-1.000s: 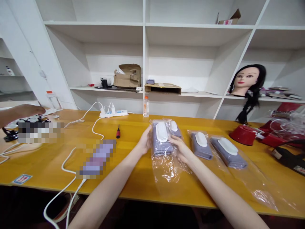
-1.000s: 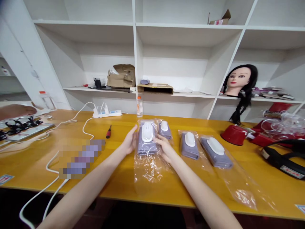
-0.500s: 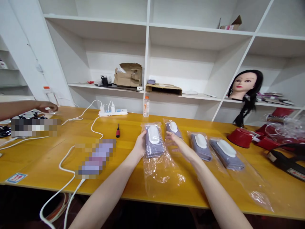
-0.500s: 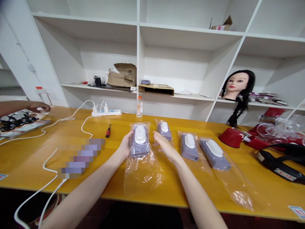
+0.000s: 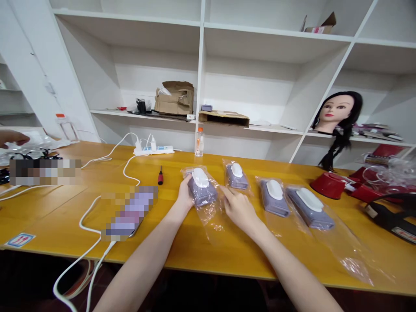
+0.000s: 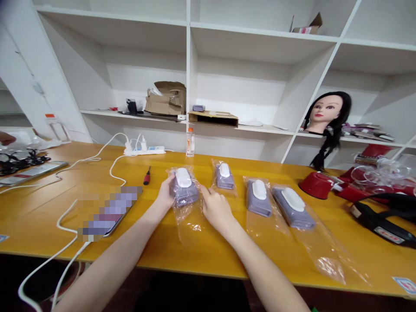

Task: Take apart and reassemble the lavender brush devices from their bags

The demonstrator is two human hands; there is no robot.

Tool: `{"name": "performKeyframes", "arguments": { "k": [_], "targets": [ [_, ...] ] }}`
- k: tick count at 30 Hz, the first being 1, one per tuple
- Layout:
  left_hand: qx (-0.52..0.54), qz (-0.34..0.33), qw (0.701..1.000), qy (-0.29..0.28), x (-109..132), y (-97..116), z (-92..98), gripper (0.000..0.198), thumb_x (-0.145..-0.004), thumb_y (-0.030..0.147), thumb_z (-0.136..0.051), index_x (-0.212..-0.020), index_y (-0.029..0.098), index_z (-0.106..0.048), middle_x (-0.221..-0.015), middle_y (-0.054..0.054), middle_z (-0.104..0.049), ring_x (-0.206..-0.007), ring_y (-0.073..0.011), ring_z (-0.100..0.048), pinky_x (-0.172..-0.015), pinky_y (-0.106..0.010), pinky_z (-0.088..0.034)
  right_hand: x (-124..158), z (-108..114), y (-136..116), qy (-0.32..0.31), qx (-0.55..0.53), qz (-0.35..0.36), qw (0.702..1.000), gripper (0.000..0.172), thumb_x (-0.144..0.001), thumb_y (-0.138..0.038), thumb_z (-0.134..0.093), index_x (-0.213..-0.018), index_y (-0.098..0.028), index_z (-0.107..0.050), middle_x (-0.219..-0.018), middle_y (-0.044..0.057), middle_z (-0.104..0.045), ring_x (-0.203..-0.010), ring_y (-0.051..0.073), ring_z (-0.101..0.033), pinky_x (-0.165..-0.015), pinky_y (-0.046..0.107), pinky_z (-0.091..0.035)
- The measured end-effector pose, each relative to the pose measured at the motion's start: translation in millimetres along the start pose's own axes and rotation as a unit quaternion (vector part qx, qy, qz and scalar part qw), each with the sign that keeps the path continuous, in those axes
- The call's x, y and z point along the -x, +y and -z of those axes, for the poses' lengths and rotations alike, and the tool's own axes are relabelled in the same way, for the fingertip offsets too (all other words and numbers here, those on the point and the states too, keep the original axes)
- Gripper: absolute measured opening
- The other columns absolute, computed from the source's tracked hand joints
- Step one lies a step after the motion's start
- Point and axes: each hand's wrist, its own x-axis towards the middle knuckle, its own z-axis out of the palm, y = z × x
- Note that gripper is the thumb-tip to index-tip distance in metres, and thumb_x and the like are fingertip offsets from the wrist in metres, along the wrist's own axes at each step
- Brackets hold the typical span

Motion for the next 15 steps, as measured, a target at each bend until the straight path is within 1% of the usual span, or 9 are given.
{"name": "performKeyframes", "arguments": {
  "k": [2, 5, 7, 9, 10, 11, 12, 13, 15],
  "targets": [
    [0.003, -0.004, 1.0, 0.007, -2.1, -0.1, 0.9, 0.021, -0.078, 0.025, -0.054, -0.093, 0.013, -0.062, -0.068, -0.007, -0.067, -0.061, -0.0213, -0.065, -0.07, -0.037, -0.053, -2.2, 1.0, 3.4, 0.046, 0.029, -0.007, 0.999, 0.036, -0.086, -0.012, -0.037, -0.115, -0.018, -0.056, -0.093, 0.01, -0.066, -0.078, 0.025, -0.064, -0.067, 0.035, -0.047],
    [0.01, -0.009, 1.0, 0.016, -4.9, 1.3, 2.0, 0.024, -0.079, 0.024, -0.053, -0.099, 0.013, -0.062, -0.07, -0.007, -0.067, -0.064, -0.0215, -0.065, -0.072, -0.037, -0.053, -0.2, 6.4, 5.1, 0.157, 0.03, 0.034, 0.987, 0.031, -0.085, -0.019, -0.045, -0.114, -0.014, -0.056, -0.094, 0.012, -0.064, -0.082, 0.025, -0.062, -0.069, 0.036, -0.048],
    [0.019, -0.02, 0.999, 0.019, -5.7, 3.6, 2.3, 0.025, -0.08, 0.024, -0.052, -0.1, 0.012, -0.061, -0.07, -0.006, -0.067, -0.064, -0.0211, -0.065, -0.073, -0.037, -0.052, 5.9, 9.3, 2.0, 0.25, 0.015, 0.106, 0.962, 0.032, -0.08, -0.02, -0.053, -0.111, -0.012, -0.057, -0.095, 0.014, -0.062, -0.085, 0.025, -0.059, -0.069, 0.036, -0.048],
    [0.033, -0.04, 0.998, 0.024, -5.3, 7.1, 1.9, 0.025, -0.081, 0.025, -0.05, -0.1, 0.012, -0.061, -0.07, -0.005, -0.067, -0.065, -0.02, -0.065, -0.075, -0.035, -0.052, 13.5, 9.0, -3.3, 0.322, -0.026, 0.198, 0.925, 0.018, -0.077, -0.017, -0.057, -0.094, -0.014, -0.061, -0.084, 0.012, -0.061, -0.078, 0.022, -0.056, -0.065, 0.033, -0.047],
    [0.041, -0.053, 0.997, 0.026, -4.6, 9.0, 1.4, 0.026, -0.083, 0.026, -0.048, -0.101, 0.013, -0.061, -0.071, -0.005, -0.067, -0.066, -0.0194, -0.065, -0.076, -0.034, -0.052, 16.7, 7.4, -6.2, 0.332, -0.056, 0.237, 0.911, 0.009, -0.077, -0.014, -0.056, -0.084, -0.015, -0.061, -0.076, 0.009, -0.06, -0.072, 0.02, -0.055, -0.062, 0.031, -0.046],
    [0.05, -0.067, 0.996, 0.029, -3.6, 11.1, 0.9, 0.026, -0.084, 0.027, -0.046, -0.101, 0.014, -0.061, -0.073, -0.004, -0.068, -0.068, -0.0188, -0.065, -0.077, -0.033, -0.051, 18.9, 4.8, -8.9, 0.321, -0.09, 0.261, 0.906, 0.007, -0.077, -0.013, -0.055, -0.077, -0.017, -0.06, -0.068, 0.007, -0.058, -0.066, 0.017, -0.054, -0.06, 0.029, -0.045],
    [0.059, -0.081, 0.995, 0.03, -2.3, 13.0, 0.1, 0.027, -0.085, 0.028, -0.045, -0.102, 0.015, -0.061, -0.075, -0.004, -0.068, -0.07, -0.0184, -0.065, -0.077, -0.032, -0.051, 19.6, 1.6, -11.4, 0.29, -0.127, 0.262, 0.912, 0.01, -0.078, -0.013, -0.053, -0.073, -0.018, -0.06, -0.065, 0.005, -0.058, -0.063, 0.016, -0.053, -0.059, 0.028, -0.044],
    [0.066, -0.095, 0.993, 0.029, -0.7, 14.8, -0.8, 0.028, -0.086, 0.029, -0.043, -0.102, 0.016, -0.061, -0.077, -0.003, -0.069, -0.073, -0.0182, -0.065, -0.078, -0.031, -0.051, 18.7, -2.1, -13.5, 0.242, -0.171, 0.235, 0.926, 0.013, -0.08, -0.013, -0.05, -0.073, -0.018, -0.061, -0.065, 0.005, -0.059, -0.062, 0.016, -0.054, -0.059, 0.028, -0.044],
    [0.078, -0.117, 0.99, 0.021, 3.2, 17.0, -3.2, 0.028, -0.086, 0.032, -0.043, -0.102, 0.018, -0.062, -0.082, -0.003, -0.07, -0.079, -0.0184, -0.065, -0.079, -0.03, -0.051, 13.1, -9.4, -16.4, 0.123, -0.289, 0.117, 0.942, 0.016, -0.081, -0.017, -0.047, -0.08, -0.019, -0.063, -0.07, 0.005, -0.063, -0.059, 0.015, -0.057, -0.058, 0.028, -0.044]
  ]
}}
